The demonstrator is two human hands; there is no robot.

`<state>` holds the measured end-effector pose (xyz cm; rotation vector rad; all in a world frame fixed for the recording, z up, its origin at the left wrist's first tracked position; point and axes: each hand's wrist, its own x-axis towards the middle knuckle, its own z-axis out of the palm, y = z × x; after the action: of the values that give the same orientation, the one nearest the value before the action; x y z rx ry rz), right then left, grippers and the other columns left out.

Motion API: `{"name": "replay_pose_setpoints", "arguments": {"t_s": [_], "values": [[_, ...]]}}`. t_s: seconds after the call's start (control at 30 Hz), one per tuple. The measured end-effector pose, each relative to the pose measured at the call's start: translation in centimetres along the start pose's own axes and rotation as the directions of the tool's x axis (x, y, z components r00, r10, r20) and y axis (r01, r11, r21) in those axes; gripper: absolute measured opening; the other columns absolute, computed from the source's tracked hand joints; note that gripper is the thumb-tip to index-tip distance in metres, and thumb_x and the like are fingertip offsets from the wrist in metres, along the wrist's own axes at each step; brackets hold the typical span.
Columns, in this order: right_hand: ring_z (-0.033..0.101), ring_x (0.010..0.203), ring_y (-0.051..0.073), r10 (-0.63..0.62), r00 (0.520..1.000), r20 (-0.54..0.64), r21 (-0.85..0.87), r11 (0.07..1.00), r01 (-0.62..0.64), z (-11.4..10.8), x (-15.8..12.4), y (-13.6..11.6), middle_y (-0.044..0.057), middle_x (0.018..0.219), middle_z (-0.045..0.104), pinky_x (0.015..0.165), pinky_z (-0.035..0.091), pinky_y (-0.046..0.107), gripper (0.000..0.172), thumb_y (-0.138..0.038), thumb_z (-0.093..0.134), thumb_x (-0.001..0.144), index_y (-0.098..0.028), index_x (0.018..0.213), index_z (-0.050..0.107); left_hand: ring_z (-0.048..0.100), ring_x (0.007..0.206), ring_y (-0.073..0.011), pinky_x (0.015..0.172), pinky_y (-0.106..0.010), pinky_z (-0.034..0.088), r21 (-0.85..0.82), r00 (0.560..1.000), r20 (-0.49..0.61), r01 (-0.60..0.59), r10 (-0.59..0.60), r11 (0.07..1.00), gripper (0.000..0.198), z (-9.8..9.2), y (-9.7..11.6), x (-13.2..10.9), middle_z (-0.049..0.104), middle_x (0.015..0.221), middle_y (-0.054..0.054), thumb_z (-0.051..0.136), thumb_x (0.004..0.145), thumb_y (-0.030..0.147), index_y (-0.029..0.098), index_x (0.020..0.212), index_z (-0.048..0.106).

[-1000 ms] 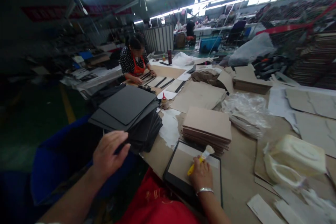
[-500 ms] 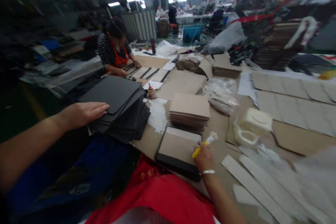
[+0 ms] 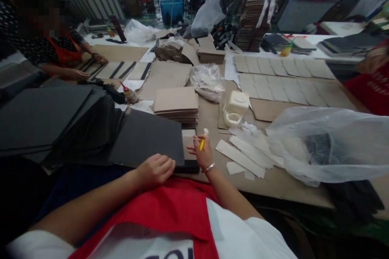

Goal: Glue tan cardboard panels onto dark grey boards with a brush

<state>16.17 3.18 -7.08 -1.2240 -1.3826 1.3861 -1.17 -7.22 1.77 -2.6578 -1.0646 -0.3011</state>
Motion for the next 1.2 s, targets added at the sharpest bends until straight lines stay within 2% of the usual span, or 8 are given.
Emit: {"name": "replay_pose_setpoints", "arguments": {"t_s": [0.17, 0.33, 0.47, 0.57, 0.8, 0.93, 1.0, 1.2], "values": [[0.065, 0.073, 0.022, -0.216, 0.976, -0.027, -0.491, 0.853, 0.175, -0.8, 0.8, 4.3, 0.013, 0.096, 0.064, 0.069, 0.054, 0.04, 0.038, -0.038, 0.059, 0.076, -0.016, 0.104, 0.046, 0.054, 0.066, -0.0173, 0.055, -0.03, 0.041, -0.203, 0.982, 0.183, 0.004, 0.034, 0.979, 0.021, 10.9, 1.9, 2.1, 0.058, 0.07, -0.009, 0.042, 0.087, 0.014, 0.013, 0.076, 0.06], [0.064, 0.082, 0.024, -0.338, 0.94, 0.049, -0.678, 0.68, 0.28, -2.0, 0.9, 6.2, 0.014, 0.095, 0.064, 0.073, 0.052, 0.04, 0.033, -0.033, 0.053, 0.081, -0.013, 0.107, 0.049, 0.053, 0.107, -0.0251, 0.092, -0.042, 0.041, -0.258, 0.957, 0.173, 0.273, -0.234, 0.927, 0.031, 11.7, 0.4, -0.5, 0.061, 0.111, -0.014, 0.054, 0.084, 0.037, 0.016, 0.106, 0.06], [0.064, 0.083, 0.022, -0.361, 0.927, 0.102, -0.748, 0.587, 0.31, -3.0, 1.3, 6.4, 0.012, 0.094, 0.066, 0.075, 0.051, 0.036, 0.032, -0.037, 0.048, 0.085, -0.014, 0.107, 0.052, 0.021, 0.136, -0.0396, 0.105, -0.057, 0.025, -0.192, 0.725, 0.31, 0.682, -0.615, 0.706, 0.092, 10.8, -1.6, -5.6, 0.027, 0.148, -0.02, 0.074, 0.059, 0.054, 0.018, 0.136, 0.039], [0.064, 0.081, 0.021, -0.388, 0.904, 0.178, -0.776, 0.51, 0.372, -3.1, 1.7, 6.7, 0.012, 0.093, 0.067, 0.075, 0.05, 0.034, 0.032, -0.039, 0.046, 0.087, -0.014, 0.106, 0.055, 0.017, 0.138, -0.0387, 0.104, -0.054, 0.03, -0.205, 0.597, 0.456, 0.792, -0.66, 0.575, 0.095, 11.3, -2.1, -8.5, 0.017, 0.151, -0.022, 0.078, 0.057, 0.045, 0.018, 0.139, 0.035], [0.064, 0.073, 0.019, -0.357, 0.901, 0.246, -0.779, 0.48, 0.403, -3.5, 2.3, 4.1, 0.01, 0.088, 0.069, 0.066, 0.049, 0.03, 0.036, -0.041, 0.045, 0.087, -0.015, 0.108, 0.058, 0.018, 0.139, -0.0319, 0.107, -0.049, 0.029, -0.272, 0.682, 0.482, 0.713, -0.55, 0.646, 0.075, 11.5, -3.0, -8.5, 0.026, 0.149, -0.019, 0.074, 0.066, 0.036, 0.02, 0.133, 0.043], [0.062, 0.065, 0.015, -0.271, 0.952, 0.14, -0.581, 0.756, 0.301, -2.8, 3.7, -0.6, 0.008, 0.086, 0.068, 0.06, 0.049, 0.027, 0.047, -0.05, 0.038, 0.088, -0.017, 0.117, 0.055, 0.032, 0.132, -0.031, 0.109, -0.054, 0.02, -0.19, 0.756, 0.401, 0.621, -0.517, 0.76, 0.06, 10.7, -2.3, -7.4, 0.043, 0.14, -0.014, 0.067, 0.074, 0.042, 0.02, 0.127, 0.05], [0.058, 0.056, 0.012, -0.119, 0.974, 0.192, -0.38, 0.906, 0.185, -0.7, 4.7, -2.4, 0.005, 0.076, 0.066, 0.054, 0.049, 0.025, 0.048, -0.054, 0.038, 0.087, -0.017, 0.107, 0.06, 0.042, 0.124, -0.0262, 0.105, -0.047, 0.03, -0.199, 0.815, 0.347, 0.548, -0.465, 0.812, 0.046, 10.9, -1.3, -6.6, 0.05, 0.134, -0.012, 0.058, 0.083, 0.038, 0.019, 0.124, 0.052], [0.045, 0.038, 0.008, 0.212, 0.782, 0.586, -0.269, 0.961, -0.059, 7.9, 6.8, -1.9, -0.004, 0.05, 0.056, 0.037, 0.037, 0.019, 0.031, -0.048, 0.062, 0.071, -0.018, 0.08, 0.063, 0.053, 0.101, -0.0227, 0.077, -0.034, 0.045, -0.201, 0.877, 0.365, 0.401, -0.311, 0.894, 0.033, 12.0, 1.2, -4.6, 0.056, 0.126, -0.012, 0.04, 0.092, 0.03, 0.015, 0.117, 0.056]]}}
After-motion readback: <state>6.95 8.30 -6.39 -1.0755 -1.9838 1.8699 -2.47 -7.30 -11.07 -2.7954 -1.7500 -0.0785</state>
